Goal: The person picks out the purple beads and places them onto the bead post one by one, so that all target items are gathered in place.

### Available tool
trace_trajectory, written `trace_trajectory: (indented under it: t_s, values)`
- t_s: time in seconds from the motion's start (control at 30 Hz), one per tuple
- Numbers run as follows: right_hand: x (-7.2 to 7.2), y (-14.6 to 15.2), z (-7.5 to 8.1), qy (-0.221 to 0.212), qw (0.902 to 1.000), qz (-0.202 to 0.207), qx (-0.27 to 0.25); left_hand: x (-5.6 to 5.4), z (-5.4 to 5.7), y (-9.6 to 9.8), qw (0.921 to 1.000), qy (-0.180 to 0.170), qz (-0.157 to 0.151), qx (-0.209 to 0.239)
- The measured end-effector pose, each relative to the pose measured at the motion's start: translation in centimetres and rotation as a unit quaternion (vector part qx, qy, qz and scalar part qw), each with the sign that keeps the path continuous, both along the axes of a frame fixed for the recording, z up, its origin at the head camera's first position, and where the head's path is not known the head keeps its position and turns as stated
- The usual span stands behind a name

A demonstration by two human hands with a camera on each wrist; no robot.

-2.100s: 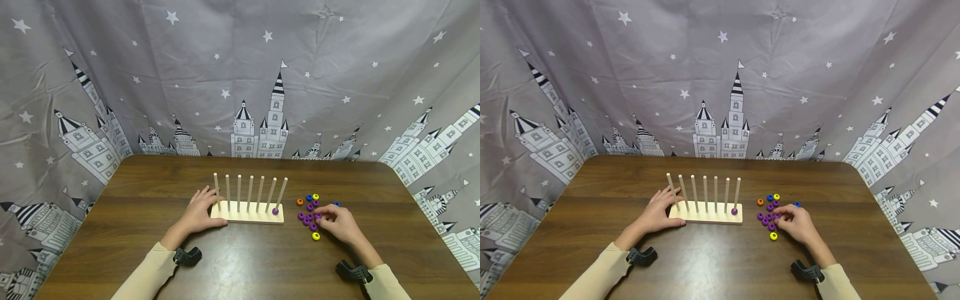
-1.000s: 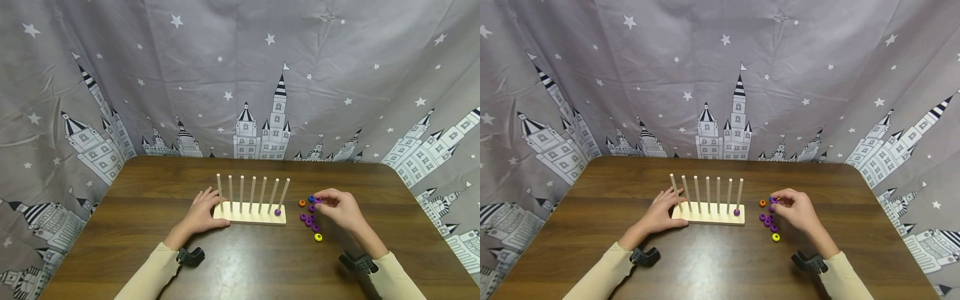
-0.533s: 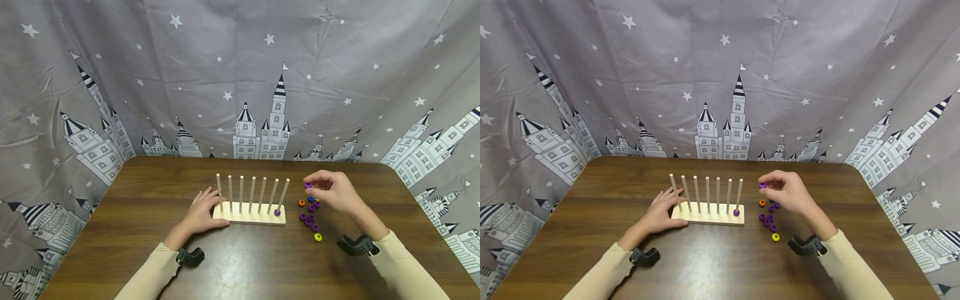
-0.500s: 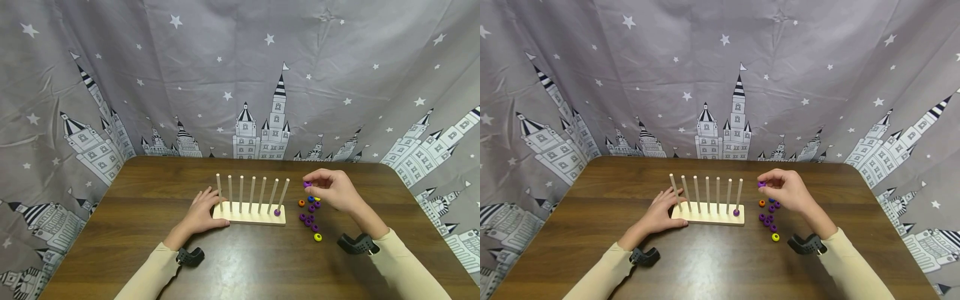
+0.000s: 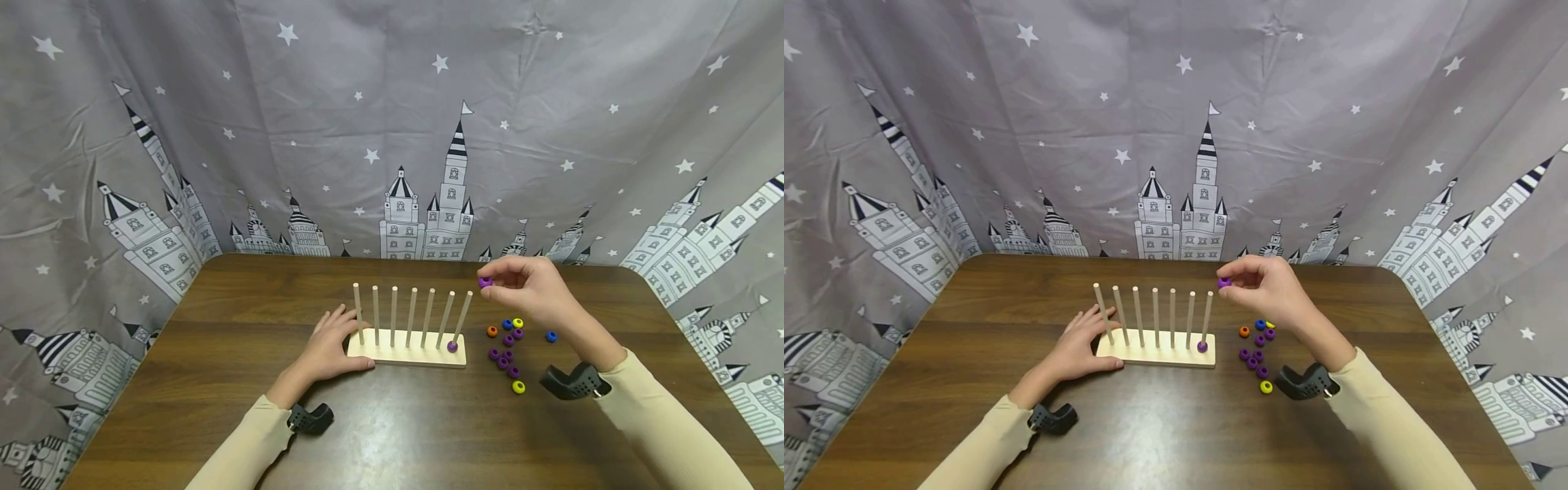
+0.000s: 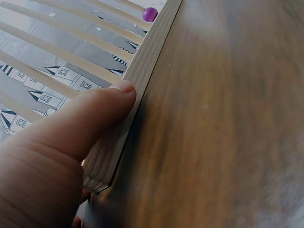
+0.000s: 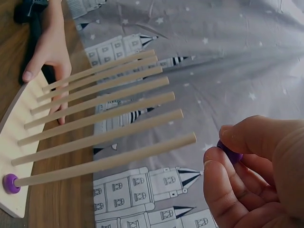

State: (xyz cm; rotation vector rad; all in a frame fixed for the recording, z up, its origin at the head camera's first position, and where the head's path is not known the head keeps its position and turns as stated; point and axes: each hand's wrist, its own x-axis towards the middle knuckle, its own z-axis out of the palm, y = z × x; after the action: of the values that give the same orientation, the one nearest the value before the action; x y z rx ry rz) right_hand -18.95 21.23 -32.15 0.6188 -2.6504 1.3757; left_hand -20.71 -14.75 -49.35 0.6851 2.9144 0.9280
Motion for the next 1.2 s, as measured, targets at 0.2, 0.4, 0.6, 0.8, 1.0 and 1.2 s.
trace_trajectory:
  t_s: [0.2,0.4,0.6,0.8,1.0,1.2]
  values:
    - [-0.2,-0.7,-0.1,-0.005,0.9993,0.03,-0.024,0.0,-0.1,0.0,1.0,-0.001,0.0,-0.004]
    - [-0.4,-1.0,-0.3,-0.014,0.9992,0.034,-0.014,0.0,-0.1,0.0,1.0,-0.002,0.001,-0.004]
    - [-0.5,-1.3,-0.5,-0.012,0.9992,0.039,-0.006,0.0,0.0,0.0,1.0,0.001,0.001,-0.004]
    - [-0.5,-1.7,-0.8,-0.019,0.9991,0.037,-0.002,-0.1,0.0,0.0,1.0,0.004,0.001,-0.001]
    - [-0.6,-1.7,-1.1,-0.022,0.9991,0.035,-0.009,-0.1,0.0,0.0,1.0,0.006,0.001,0.0]
    - [-0.5,-1.6,-1.6,-0.024,0.999,0.029,-0.027,-0.1,0.0,0.0,1.0,0.0,0.0,-0.001]
